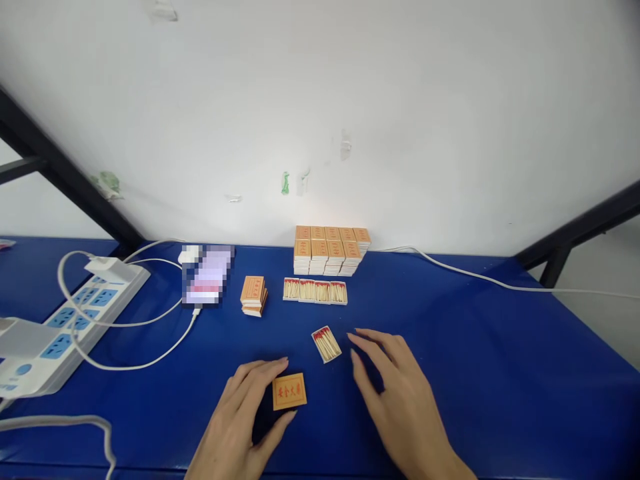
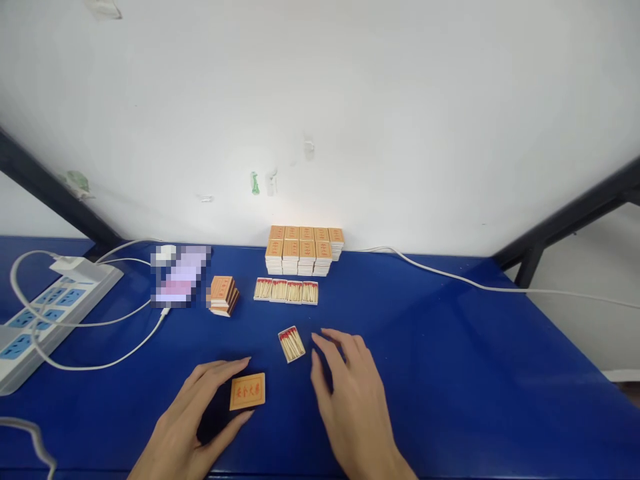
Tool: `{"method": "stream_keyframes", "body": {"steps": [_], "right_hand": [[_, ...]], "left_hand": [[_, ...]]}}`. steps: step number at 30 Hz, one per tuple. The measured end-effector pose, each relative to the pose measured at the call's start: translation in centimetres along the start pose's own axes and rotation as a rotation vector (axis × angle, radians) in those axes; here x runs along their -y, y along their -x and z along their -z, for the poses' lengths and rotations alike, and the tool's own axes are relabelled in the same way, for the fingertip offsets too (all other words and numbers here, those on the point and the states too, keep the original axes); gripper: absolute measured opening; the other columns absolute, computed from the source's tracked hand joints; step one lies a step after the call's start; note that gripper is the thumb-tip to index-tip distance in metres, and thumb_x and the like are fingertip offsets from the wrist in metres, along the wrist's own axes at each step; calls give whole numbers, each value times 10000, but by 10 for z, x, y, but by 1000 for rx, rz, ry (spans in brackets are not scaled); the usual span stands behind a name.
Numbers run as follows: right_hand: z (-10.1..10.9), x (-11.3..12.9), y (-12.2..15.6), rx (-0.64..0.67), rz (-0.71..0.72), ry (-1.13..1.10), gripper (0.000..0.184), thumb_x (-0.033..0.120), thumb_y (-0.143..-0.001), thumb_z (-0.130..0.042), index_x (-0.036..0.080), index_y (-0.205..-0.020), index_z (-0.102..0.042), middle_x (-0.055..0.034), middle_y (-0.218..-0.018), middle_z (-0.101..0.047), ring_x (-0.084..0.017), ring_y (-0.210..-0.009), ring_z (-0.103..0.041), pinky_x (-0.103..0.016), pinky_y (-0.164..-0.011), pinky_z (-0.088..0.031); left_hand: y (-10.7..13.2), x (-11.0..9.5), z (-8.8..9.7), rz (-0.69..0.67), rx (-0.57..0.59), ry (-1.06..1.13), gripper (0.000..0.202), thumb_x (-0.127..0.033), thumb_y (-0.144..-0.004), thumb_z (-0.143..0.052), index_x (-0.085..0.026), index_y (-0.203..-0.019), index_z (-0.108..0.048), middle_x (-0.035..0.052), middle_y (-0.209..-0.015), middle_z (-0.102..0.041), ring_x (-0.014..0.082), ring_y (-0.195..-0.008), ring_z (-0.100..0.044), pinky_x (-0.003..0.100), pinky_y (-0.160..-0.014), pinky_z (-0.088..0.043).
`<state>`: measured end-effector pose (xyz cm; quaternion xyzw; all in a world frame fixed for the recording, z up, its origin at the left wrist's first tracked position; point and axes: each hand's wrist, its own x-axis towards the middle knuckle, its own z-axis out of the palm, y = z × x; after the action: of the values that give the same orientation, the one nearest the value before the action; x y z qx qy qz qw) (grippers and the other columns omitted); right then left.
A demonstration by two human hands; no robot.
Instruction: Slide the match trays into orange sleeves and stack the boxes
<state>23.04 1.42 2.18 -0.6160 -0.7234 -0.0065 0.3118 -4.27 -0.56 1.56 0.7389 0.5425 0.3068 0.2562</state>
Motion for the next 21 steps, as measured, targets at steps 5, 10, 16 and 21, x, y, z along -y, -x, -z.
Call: {"method": "stream_keyframes", "body": {"steps": [5,10,16,21], "right_hand": [[-31,25,-1,-41,-93,37,338,478,-1070,-704,213,-1277,-743,-174,-1169,-722,-373,-990,-725,-547,-782,-649],[-29,31,2,1,-63,-64,218,334,-1124,-599,229,-1275,-716,-154,-1178,-725,-331,-992,-742,-507,-801,-669],[-7,33,15,154,37,-243,296,290,-1136,-611,292,-1430,-638,-78,-1204,-774,-265,-1038,-785,-441,-898,-713],[9,25,17,337,113,-350,458,160,-1102,-651,267,-1541,-577,-111,-1340,-725,-279,-1183,-771,-458,-1022,-698]], "left_hand": [[-9,-2,-4,38,21,58,479,-321,-1056,-747,-473,-1498,-644,5,-1339,-779,285,-1238,-756,454,-1069,-638],[-17,1,3,98,-23,92,469,-436,-1057,-760,-446,-1500,-605,-5,-1315,-819,262,-1200,-803,304,-759,-691],[-19,1,-1,109,-72,133,469,-474,-1033,-792,-406,-1462,-616,-4,-1300,-842,253,-1172,-835,294,-756,-704],[-18,-5,-3,67,-33,139,468,-476,-1040,-783,-471,-1476,-611,-53,-1309,-853,245,-1218,-827,311,-819,-711]]}}
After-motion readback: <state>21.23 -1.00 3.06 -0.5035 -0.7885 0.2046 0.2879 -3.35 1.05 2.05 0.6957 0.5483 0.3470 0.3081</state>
